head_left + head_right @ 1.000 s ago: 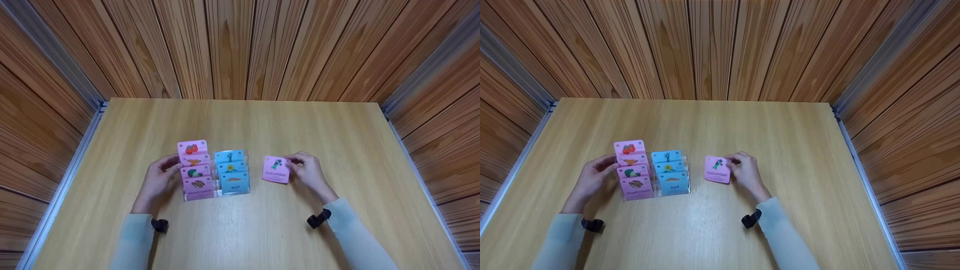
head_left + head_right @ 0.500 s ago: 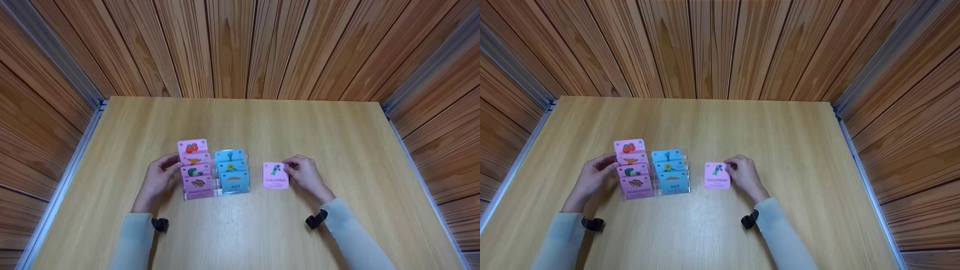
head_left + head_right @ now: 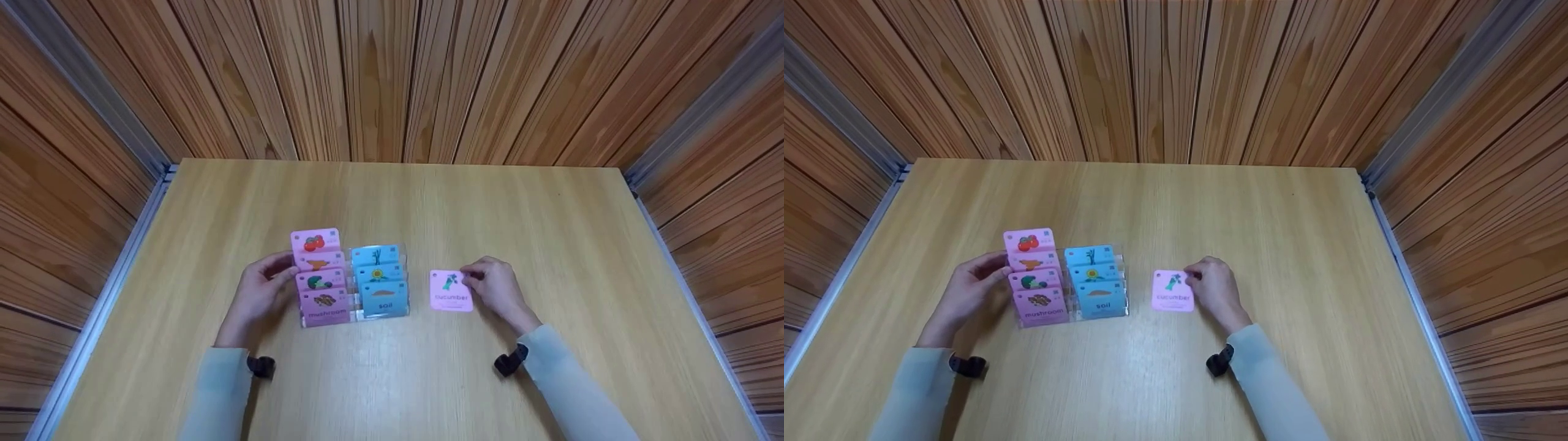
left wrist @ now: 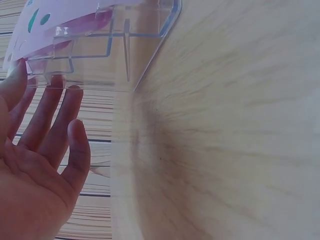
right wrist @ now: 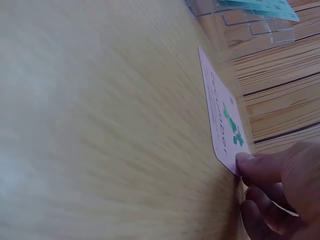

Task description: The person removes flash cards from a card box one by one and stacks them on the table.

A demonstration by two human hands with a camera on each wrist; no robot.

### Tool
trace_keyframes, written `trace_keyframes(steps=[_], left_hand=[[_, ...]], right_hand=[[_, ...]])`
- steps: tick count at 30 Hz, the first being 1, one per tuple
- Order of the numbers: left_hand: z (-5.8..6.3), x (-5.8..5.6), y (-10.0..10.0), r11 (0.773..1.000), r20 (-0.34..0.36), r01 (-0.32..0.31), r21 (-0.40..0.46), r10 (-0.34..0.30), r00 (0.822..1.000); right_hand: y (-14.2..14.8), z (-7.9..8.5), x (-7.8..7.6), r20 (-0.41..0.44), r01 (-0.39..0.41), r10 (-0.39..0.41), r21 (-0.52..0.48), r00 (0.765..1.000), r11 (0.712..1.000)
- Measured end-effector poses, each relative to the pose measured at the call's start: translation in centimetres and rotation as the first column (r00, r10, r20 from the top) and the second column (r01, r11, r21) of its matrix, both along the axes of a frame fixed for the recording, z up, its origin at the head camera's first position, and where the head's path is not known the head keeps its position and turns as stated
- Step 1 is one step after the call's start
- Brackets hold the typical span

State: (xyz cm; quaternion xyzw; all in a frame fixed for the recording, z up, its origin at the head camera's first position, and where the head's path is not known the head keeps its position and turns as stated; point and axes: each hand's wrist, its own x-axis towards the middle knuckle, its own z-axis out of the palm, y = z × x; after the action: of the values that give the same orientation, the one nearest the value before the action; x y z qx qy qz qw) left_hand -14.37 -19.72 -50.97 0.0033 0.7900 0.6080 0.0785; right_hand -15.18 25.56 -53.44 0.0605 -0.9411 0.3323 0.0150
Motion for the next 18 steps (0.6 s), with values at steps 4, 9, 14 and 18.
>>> trace_keyframes(steps=[4, 9, 14, 18], left_hand=[[0.00, -0.04, -0.04, 1.000, -0.008, 0.002, -0.001, -0.002, 1.000], [-0.06, -0.16, -0.06, 1.000, 0.006, -0.001, 0.005, 0.001, 1.000], [-0.03, -0.19, -0.06, 1.000, 0.022, 0.002, 0.016, -0.002, 1.000], [0.05, -0.16, -0.07, 1.000, 0.037, 0.004, 0.028, -0.005, 0.999]], right_hand=[[0.04, -0.28, 0.03, -0.029, 0.009, -0.009, -0.023, 1.000, 1.000], [0.12, -0.28, -0.05, -0.041, 0.009, -0.010, -0.026, 0.999, 1.000], [0.25, -0.15, 0.07, -0.024, 0.016, -0.017, -0.039, 1.000, 0.999], [0.27, -0.01, 0.25, 0.004, 0.032, -0.032, -0.074, 0.999, 0.997]])
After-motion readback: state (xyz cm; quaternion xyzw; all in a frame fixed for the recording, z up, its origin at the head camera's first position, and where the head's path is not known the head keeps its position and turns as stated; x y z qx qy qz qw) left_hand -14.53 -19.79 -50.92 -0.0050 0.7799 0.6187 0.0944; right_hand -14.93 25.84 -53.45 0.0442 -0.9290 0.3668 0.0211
